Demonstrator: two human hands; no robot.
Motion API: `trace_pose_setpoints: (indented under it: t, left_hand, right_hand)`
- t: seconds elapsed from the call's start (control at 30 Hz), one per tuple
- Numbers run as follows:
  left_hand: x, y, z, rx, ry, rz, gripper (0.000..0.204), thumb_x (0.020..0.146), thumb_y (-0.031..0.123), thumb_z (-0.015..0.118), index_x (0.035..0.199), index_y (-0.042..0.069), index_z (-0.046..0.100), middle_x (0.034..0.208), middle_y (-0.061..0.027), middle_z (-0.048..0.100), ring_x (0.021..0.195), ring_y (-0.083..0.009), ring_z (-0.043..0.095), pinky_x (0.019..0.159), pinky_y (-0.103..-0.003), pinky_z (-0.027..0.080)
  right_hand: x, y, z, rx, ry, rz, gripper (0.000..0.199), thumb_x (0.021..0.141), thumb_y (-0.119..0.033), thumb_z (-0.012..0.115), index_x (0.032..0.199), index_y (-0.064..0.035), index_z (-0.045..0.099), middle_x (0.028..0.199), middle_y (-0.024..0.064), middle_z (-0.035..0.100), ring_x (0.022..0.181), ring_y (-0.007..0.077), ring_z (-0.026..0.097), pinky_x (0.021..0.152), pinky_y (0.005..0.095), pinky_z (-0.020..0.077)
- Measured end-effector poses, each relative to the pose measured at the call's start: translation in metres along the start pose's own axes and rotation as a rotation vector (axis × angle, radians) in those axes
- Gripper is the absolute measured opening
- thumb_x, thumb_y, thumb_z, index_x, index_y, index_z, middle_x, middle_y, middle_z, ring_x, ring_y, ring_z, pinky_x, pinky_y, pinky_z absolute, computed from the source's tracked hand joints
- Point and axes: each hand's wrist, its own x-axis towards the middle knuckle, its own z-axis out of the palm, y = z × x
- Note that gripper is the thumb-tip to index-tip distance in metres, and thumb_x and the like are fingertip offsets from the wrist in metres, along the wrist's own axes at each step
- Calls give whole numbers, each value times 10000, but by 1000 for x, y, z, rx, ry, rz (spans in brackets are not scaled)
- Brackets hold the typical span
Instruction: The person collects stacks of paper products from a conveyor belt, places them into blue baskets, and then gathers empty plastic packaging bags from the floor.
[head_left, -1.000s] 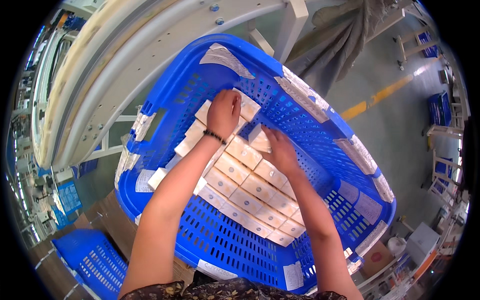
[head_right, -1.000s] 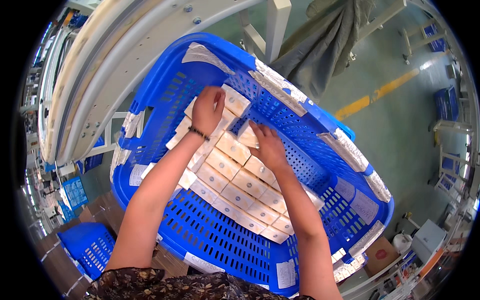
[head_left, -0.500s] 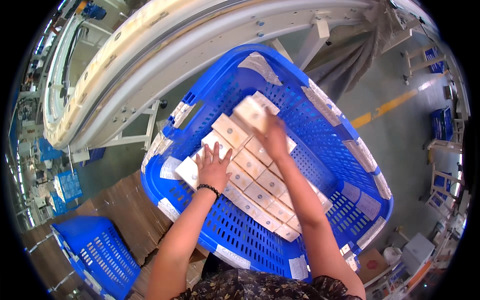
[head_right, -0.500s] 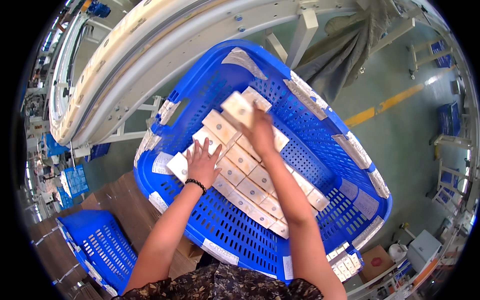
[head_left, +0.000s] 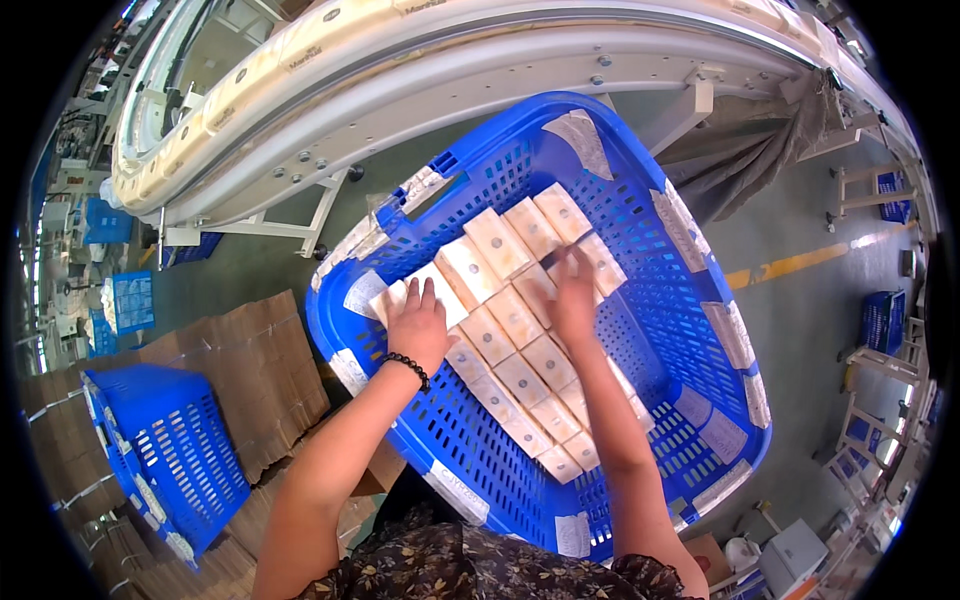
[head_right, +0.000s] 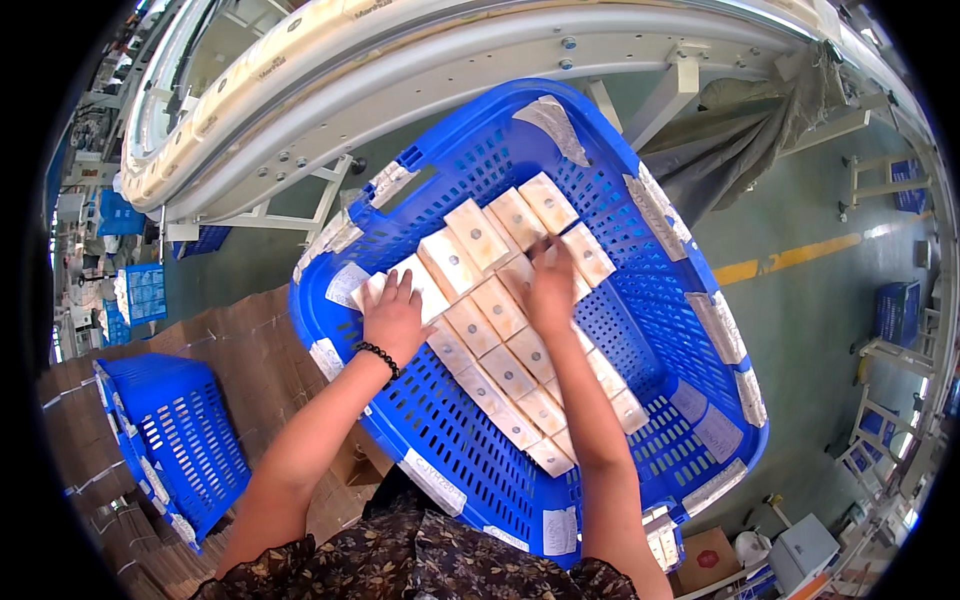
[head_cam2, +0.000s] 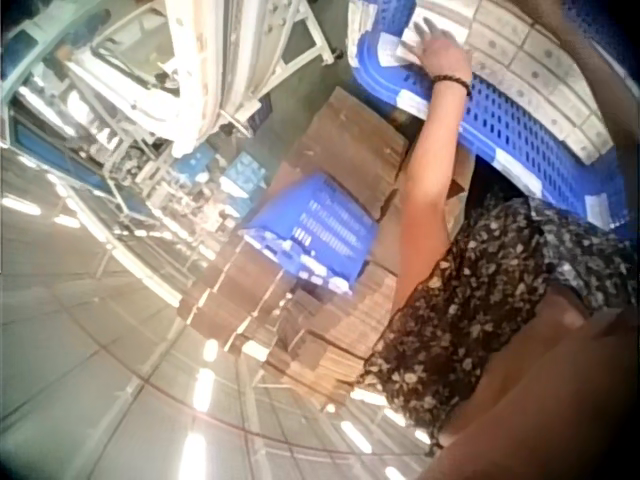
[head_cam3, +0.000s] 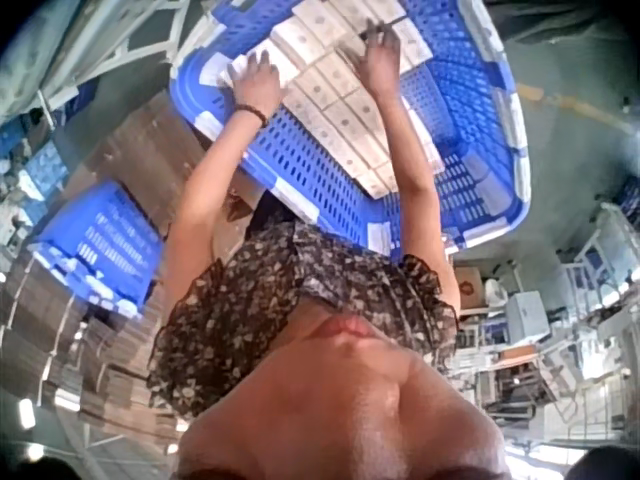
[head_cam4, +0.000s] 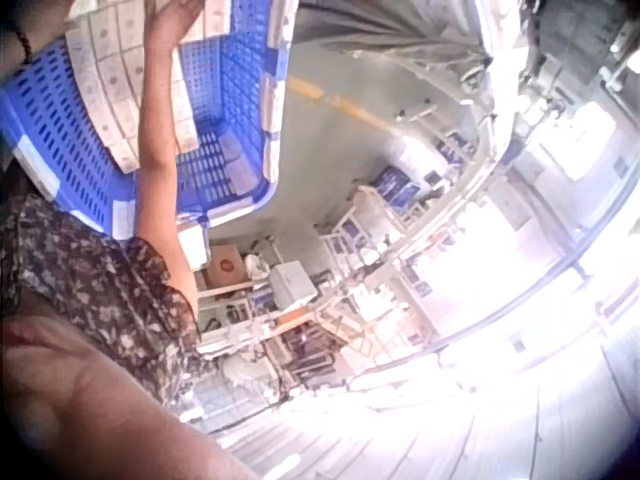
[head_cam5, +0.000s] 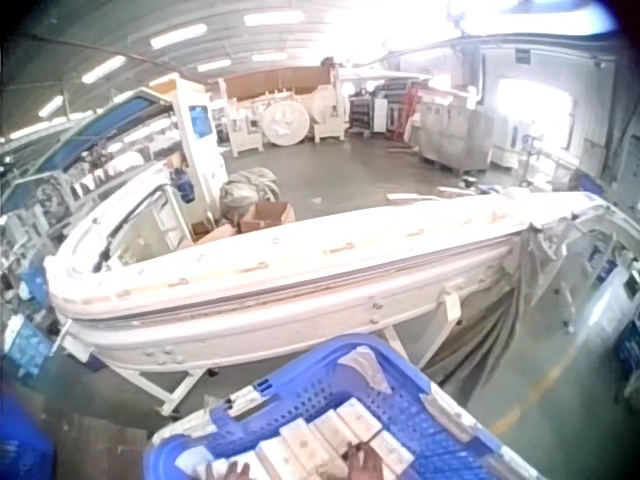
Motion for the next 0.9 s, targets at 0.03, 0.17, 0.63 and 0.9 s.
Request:
trace_pose_setpoints:
  t: [0.03, 0.17, 0.63, 0.9]
  left_hand:
    - [-5, -5, -6, 103, -133, -29, 696, 811, 481, 686, 1343, 63, 523, 1493, -161, 379, 1439, -295, 249, 1134, -639, 124]
    - [-5, -26, 32, 198, -36, 56, 630, 837, 385, 670, 1365, 81, 509, 1506, -156, 365, 1450, -302, 221, 1113, -661, 171]
    - [50, -49, -4, 356, -383, 468, 554, 895, 176, 579, 1411, 314, 431, 1507, -59, 361, 1294, -317, 448, 987, -629, 362]
    - [68, -40, -25, 689, -411, 836, 860, 620, 412, 853, 1360, 189, 474, 1584, -158, 189, 1406, -376, 284, 1107, -581, 268]
  right_hand:
    - [9, -40, 2, 108, -19, -80, 1064, 712, -583, 748, 1516, -105, 241, 1422, 263, 400, 1292, 401, 410, 1082, 543, 319]
    - [38, -135, 14, -268, -378, -43, 1222, 606, -597, 813, 1545, -171, 158, 1512, 264, 267, 1345, 413, 341, 1054, 575, 337]
    - [28, -114, 13, 87, -332, 208, 1224, 536, -374, 865, 1531, -170, 183, 1413, 268, 353, 1262, 452, 393, 968, 541, 453]
    - [-98, 58, -108, -165, 71, 233, 1189, 494, -229, 865, 1495, -87, 239, 1400, 268, 357, 1214, 453, 414, 1027, 514, 380]
